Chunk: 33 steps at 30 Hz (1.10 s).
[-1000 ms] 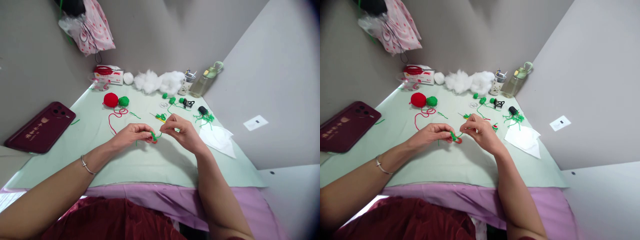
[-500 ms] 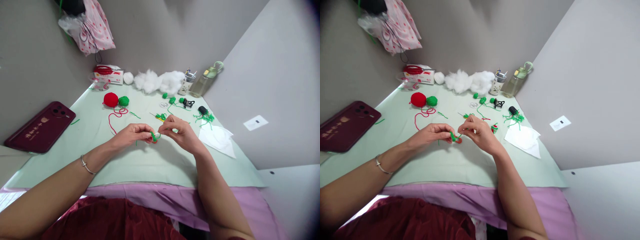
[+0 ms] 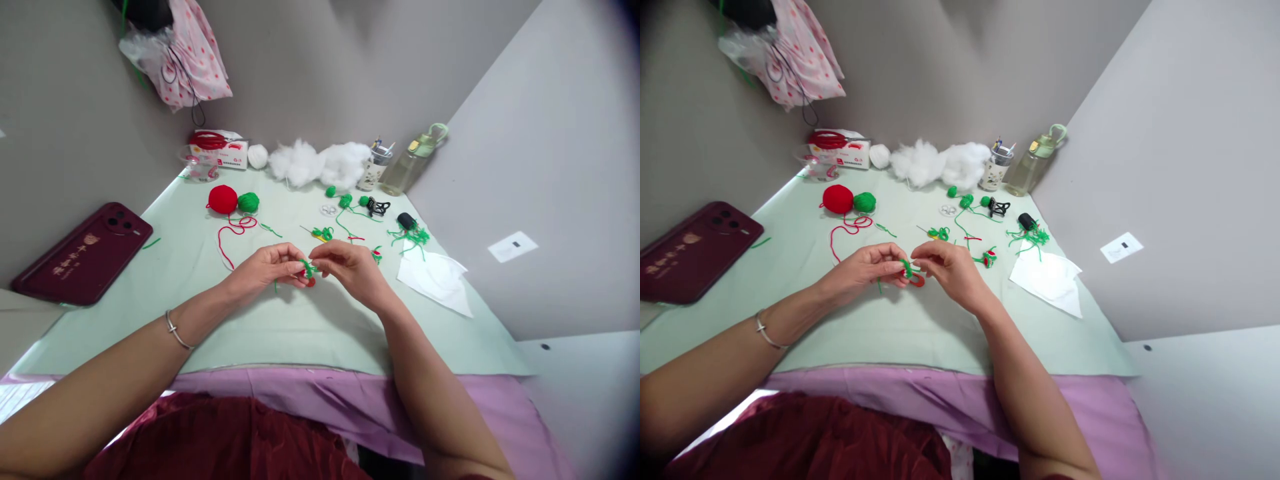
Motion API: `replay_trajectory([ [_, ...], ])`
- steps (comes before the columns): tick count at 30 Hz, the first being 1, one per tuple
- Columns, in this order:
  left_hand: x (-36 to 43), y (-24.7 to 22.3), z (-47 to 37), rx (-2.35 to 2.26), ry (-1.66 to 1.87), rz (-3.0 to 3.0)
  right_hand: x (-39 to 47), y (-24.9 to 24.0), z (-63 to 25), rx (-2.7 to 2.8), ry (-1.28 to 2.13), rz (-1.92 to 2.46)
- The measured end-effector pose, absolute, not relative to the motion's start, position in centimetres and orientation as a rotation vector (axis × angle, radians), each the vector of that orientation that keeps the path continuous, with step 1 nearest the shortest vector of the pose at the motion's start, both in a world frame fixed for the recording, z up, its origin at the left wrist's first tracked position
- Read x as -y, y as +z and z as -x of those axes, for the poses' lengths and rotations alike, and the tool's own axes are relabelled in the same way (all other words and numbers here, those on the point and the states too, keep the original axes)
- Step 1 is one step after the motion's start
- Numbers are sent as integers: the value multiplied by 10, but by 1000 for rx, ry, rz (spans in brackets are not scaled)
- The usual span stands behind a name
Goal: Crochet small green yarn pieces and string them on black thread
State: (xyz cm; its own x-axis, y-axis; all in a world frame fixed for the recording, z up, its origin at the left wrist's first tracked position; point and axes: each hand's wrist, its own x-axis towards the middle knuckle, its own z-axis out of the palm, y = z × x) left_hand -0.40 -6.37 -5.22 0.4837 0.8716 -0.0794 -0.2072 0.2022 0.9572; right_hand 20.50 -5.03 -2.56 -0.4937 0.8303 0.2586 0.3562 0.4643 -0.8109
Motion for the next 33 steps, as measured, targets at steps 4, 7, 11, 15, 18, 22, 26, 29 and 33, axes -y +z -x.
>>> replay_trajectory([
  [4,64,-54,3,-775,868,-1094,56,-25,-200,2184,851,945],
  [7,65,-55,2,-806,869,-1104,57,-29,-198,2318,587,889],
  [11,64,-57,0,-829,853,-1129,60,-33,-195,2385,323,893],
  [15,65,-55,-1,-841,836,-1184,67,-27,-189,2100,598,782],
  [18,66,-53,-2,-880,808,-1192,69,-19,-188,1776,1149,731],
  [22,66,-57,-2,-905,774,-1214,57,-6,-204,1428,1316,713],
  [26,64,-62,-1,-868,769,-1220,37,2,-235,1022,929,659],
  [29,64,-61,-1,-829,802,-1177,30,1,-247,1037,912,735],
  [33,66,-55,-2,-823,841,-1132,36,-4,-240,1473,950,868],
])
